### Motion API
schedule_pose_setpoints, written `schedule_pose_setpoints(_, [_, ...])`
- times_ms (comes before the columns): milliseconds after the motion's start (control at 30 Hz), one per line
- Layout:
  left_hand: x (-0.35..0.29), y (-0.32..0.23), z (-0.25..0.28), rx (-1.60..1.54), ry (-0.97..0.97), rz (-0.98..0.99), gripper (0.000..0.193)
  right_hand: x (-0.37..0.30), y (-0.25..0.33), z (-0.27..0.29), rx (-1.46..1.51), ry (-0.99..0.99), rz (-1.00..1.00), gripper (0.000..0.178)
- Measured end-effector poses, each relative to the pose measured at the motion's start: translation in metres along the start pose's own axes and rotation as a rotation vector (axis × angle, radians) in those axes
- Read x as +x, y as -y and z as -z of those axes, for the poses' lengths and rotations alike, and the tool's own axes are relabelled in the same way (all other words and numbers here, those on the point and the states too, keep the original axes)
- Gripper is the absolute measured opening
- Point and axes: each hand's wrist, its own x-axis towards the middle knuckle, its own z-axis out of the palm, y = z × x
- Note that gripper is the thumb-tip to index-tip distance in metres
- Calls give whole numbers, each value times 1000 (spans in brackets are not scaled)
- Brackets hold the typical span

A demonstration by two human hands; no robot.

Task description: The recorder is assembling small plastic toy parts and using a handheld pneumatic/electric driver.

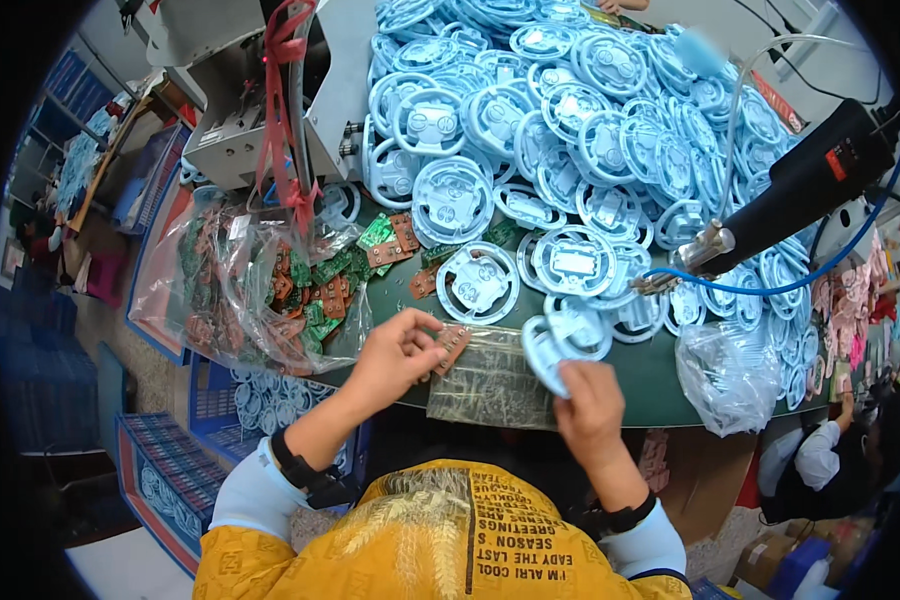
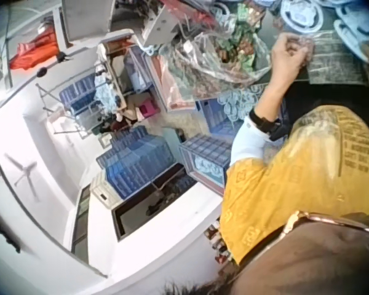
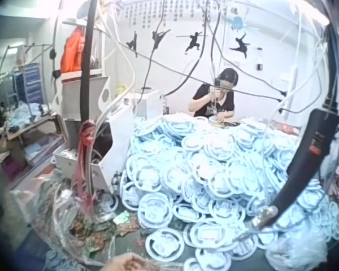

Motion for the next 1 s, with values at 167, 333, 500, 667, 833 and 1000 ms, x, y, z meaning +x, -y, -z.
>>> schedule_pose_setpoints(167, [-13,11,-16,465,-90,-413,24,-11,2,-5,-134,67,93,51])
schedule_pose_setpoints(333, [-13,16,-11,721,-149,-556,21,-14,12,-5,-97,140,67,50])
schedule_pose_setpoints(500, [-10,12,-14,824,-232,-654,20,-15,11,-11,-163,99,78,40])
schedule_pose_setpoints(667, [-9,2,-10,815,-114,-749,20,-19,0,-11,-303,21,34,36])
schedule_pose_setpoints(833, [-10,6,-9,763,-17,-745,21,-21,3,-14,-209,29,140,35])
schedule_pose_setpoints(1000, [-12,9,-1,731,47,-773,22,-12,2,-20,-49,69,200,36])
